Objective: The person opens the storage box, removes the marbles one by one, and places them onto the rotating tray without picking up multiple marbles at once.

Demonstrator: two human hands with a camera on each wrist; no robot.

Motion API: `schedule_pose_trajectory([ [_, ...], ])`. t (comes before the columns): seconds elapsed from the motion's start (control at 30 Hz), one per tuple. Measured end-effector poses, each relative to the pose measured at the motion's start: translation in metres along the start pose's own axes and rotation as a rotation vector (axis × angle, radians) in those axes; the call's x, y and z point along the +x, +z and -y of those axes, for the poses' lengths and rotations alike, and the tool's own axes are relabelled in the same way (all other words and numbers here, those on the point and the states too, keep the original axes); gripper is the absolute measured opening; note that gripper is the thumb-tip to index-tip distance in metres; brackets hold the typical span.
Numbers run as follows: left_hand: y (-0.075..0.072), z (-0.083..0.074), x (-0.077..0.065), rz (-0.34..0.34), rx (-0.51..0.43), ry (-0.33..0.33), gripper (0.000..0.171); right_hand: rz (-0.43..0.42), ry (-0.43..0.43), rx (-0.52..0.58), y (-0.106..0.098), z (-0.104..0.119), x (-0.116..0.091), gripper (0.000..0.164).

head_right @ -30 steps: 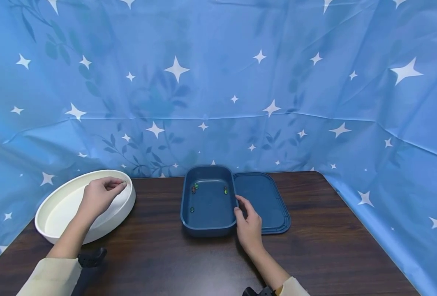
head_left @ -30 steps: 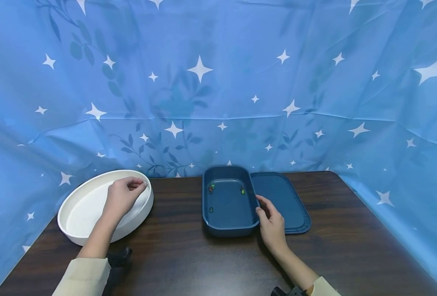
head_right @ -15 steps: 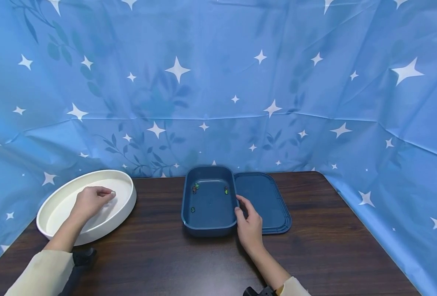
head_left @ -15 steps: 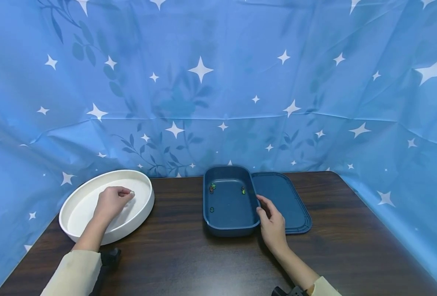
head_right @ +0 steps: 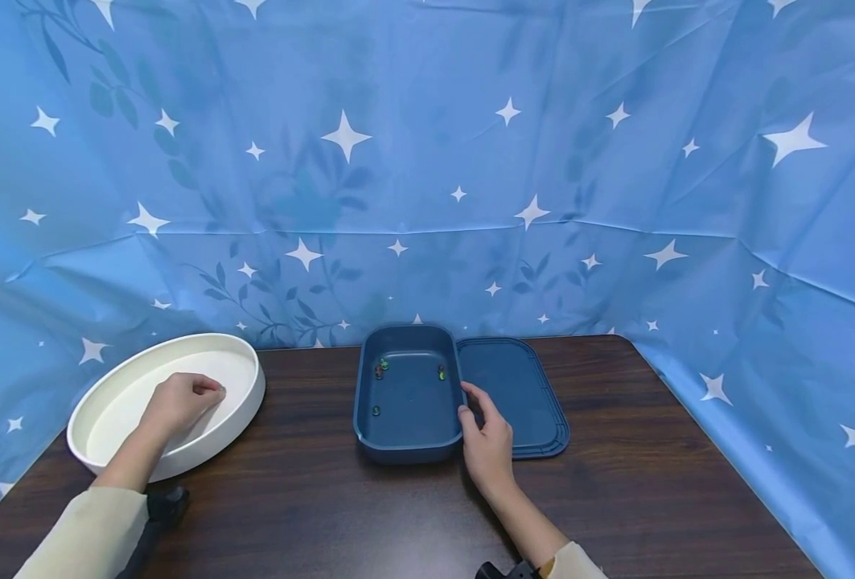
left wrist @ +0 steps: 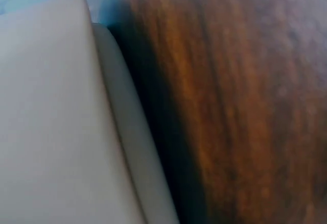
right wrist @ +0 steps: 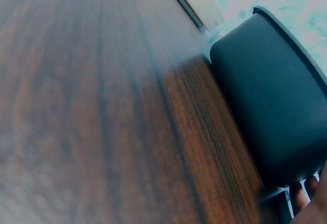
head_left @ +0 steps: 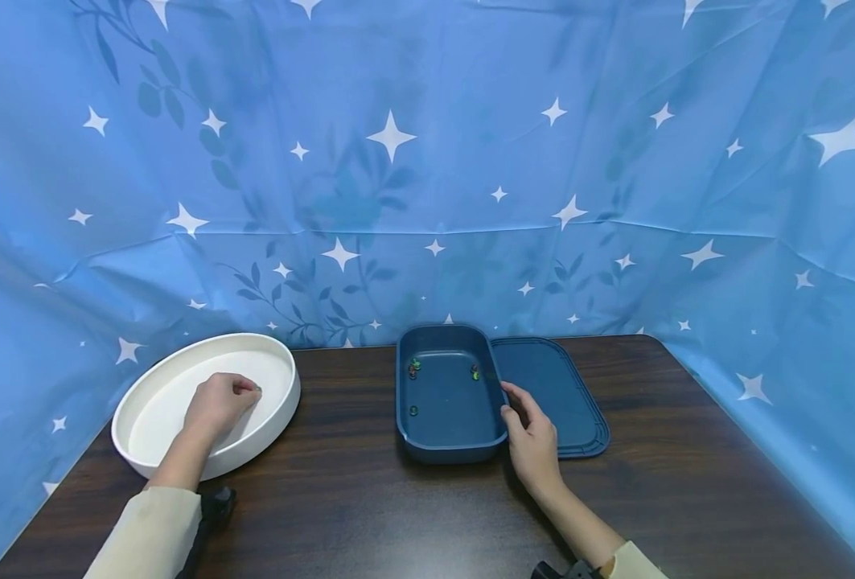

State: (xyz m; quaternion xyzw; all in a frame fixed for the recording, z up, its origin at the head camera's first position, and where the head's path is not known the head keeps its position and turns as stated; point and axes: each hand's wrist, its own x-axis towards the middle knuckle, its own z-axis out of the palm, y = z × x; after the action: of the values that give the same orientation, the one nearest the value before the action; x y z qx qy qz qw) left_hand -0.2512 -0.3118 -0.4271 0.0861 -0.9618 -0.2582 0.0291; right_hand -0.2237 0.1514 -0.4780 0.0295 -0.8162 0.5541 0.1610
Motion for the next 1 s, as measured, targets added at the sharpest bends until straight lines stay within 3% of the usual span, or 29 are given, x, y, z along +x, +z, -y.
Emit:
schedule_pose_trajectory([
  [0.3, 0.000, -0.001, 0.002, 0.000, 0.028, 0.001, 0.030, -0.005, 0.006, 0.000, 0.000, 0.000, 0.001, 0.037],
  [0.6, -0.002, -0.002, 0.001, 0.009, 0.029, -0.038, 0.043, -0.004, 0.010, -0.009, 0.001, -0.001, 0.001, 0.037],
  [0.8, -0.008, -0.008, -0.005, -0.038, 0.013, 0.026, 0.042, -0.002, 0.007, -0.003, 0.001, -0.001, 0.000, 0.036],
  [1.0, -0.009, -0.037, -0.012, -0.097, 0.011, 0.114, 0.038, 0.000, 0.007, -0.002, 0.001, -0.001, 0.000, 0.037],
])
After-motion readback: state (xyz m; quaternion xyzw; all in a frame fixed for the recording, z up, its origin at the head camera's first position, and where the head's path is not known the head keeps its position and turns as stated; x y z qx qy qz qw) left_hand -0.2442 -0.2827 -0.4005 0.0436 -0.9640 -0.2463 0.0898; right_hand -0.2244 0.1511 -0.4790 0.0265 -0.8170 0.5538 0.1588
